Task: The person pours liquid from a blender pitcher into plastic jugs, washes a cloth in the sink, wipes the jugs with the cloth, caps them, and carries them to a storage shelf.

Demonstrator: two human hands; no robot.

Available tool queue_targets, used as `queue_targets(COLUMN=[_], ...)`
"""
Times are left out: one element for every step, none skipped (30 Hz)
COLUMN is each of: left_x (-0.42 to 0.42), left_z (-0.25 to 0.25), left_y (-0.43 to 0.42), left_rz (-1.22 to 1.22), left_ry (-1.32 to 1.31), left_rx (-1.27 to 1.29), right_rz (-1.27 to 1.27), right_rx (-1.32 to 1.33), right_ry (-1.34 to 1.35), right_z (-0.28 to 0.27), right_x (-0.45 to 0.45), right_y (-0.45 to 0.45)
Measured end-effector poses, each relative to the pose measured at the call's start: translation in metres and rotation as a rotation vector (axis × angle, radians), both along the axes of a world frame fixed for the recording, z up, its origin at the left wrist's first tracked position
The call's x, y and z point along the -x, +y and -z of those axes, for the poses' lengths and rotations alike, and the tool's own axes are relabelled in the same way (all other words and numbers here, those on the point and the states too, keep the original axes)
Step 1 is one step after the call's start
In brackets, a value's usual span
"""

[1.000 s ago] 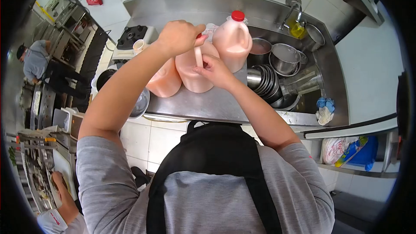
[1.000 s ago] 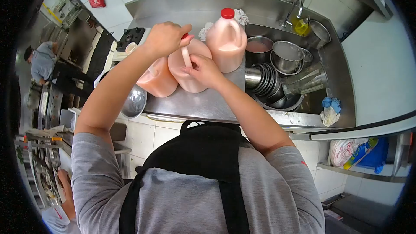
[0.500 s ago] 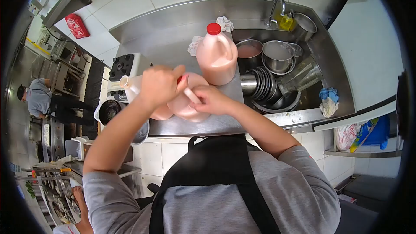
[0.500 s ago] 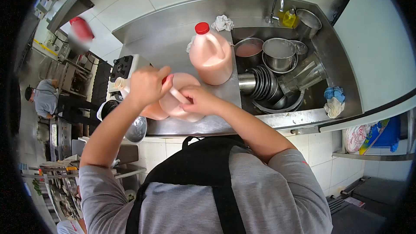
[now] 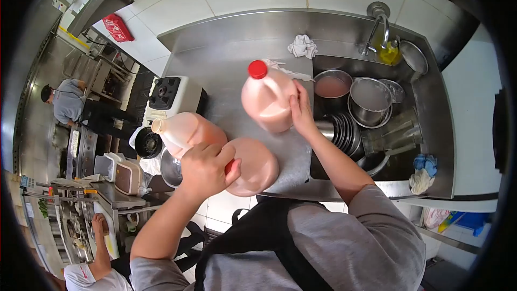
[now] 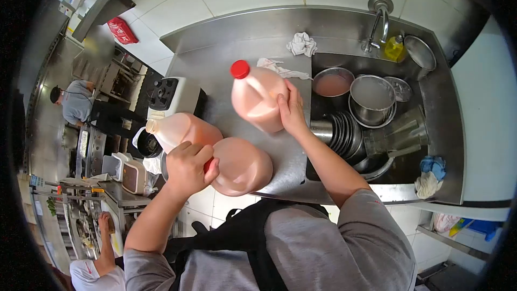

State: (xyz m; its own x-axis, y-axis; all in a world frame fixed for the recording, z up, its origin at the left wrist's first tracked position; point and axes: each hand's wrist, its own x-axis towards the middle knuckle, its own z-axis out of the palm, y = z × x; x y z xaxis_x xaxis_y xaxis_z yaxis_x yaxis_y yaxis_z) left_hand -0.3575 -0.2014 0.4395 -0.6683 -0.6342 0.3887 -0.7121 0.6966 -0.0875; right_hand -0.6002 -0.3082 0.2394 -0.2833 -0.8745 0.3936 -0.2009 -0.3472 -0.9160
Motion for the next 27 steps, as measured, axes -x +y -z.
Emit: queue_targets(left_x=[0.001, 0.002, 0.003, 0.005, 0.007, 0.008, 0.009, 0.010, 0.011, 0.012, 0.013, 0.014, 0.015, 0.016, 0.018, 0.019, 0.020, 0.021, 0.022, 0.022, 0.023, 0.024, 0.024, 0.028, 0.029, 0.030, 0.029], left_z=[0.000, 0.001, 0.001, 0.002, 0.002, 0.002, 0.003, 0.003, 0.004, 0.005, 0.006, 0.007, 0.008, 0.010, 0.012, 0.014, 0.017, 0.021, 0.027, 0.033, 0.039, 0.047, 0.058, 0.069, 0.071, 0.071, 0.071], left_y=[0.001, 0.002, 0.003, 0.004, 0.006, 0.006, 0.007, 0.007, 0.007, 0.007, 0.006, 0.006, 0.005, 0.006, 0.006, 0.005, 0.004, 0.003, 0.002, 0.000, -0.004, -0.007, -0.007, -0.009, -0.008, -0.007, -0.005], left_rz=[-0.034, -0.069, -0.088, -0.101, -0.133, -0.164, -0.174, -0.191, -0.205, -0.210, -0.224, -0.236, -0.232, -0.247, -0.262, -0.256, -0.277, -0.296, -0.280, -0.280, -0.273, -0.239, -0.212, -0.170, -0.137, -0.126, -0.161], left_ry=[-0.004, -0.008, 0.002, -0.008, 0.018, 0.045, 0.038, 0.043, 0.049, 0.045, 0.049, 0.055, 0.054, 0.091, 0.129, 0.134, 0.176, 0.219, 0.228, 0.354, 0.480, 0.487, 0.662, 0.855, 0.848, 0.860, 0.876], left_rx=[-0.019, -0.037, -0.046, -0.048, -0.101, -0.151, -0.151, -0.161, -0.171, -0.171, -0.134, -0.096, -0.097, -0.089, -0.080, -0.080, -0.076, -0.075, -0.083, -0.120, -0.158, -0.167, -0.114, -0.077, -0.075, -0.088, -0.092], right_rz=[-0.082, -0.092, -0.307, -0.524, -0.396, -0.408, -0.133, 0.154, 0.179, 0.174, 0.094, 0.013, 0.016, 0.014, 0.013, 0.020, -0.127, -0.256, -0.320, -0.394, -0.536, -0.504, -0.524, -0.527, -0.398, -0.271, -0.195], right_rx=[-0.002, -0.003, -0.196, -0.391, -0.420, -0.421, -0.236, -0.035, -0.028, -0.028, -0.150, -0.275, -0.279, -0.323, -0.365, -0.367, -0.461, -0.516, -0.547, -0.489, -0.388, -0.370, -0.218, -0.051, 0.015, 0.076, 0.133], right_ry=[-0.026, -0.034, -0.158, -0.282, -0.075, -0.082, 0.345, 0.758, 0.868, 0.863, 1.015, 1.164, 1.162, 1.080, 1.000, 1.004, 0.356, -0.298, -0.631, -0.883, -1.114, -1.108, -1.261, -1.387, -1.364, -1.338, -1.339], right_z=[0.001, 0.007, 0.017, 0.025, 0.030, 0.047, 0.072, 0.086, 0.087, 0.086, 0.084, 0.078, 0.073, 0.067, 0.064, 0.066, 0.065, 0.067, 0.044, 0.004, -0.009, -0.019, -0.030, -0.041, -0.049, -0.054, -0.050], right_x=[0.001, 0.010, 0.025, 0.033, 0.032, 0.031, 0.029, 0.027, 0.024, 0.021, 0.021, 0.020, 0.019, 0.021, 0.023, 0.029, 0.039, 0.048, 0.062, 0.076, 0.096, 0.117, 0.137, 0.164, 0.182, 0.201, 0.224], right_y=[-0.005, -0.018, -0.039, -0.059, -0.077, -0.095, -0.114, -0.125, -0.125, -0.131, -0.138, -0.140, -0.139, -0.137, -0.135, -0.138, -0.143, -0.144, -0.132, -0.110, -0.098, -0.089, -0.081, -0.067, -0.063, -0.059, -0.060])
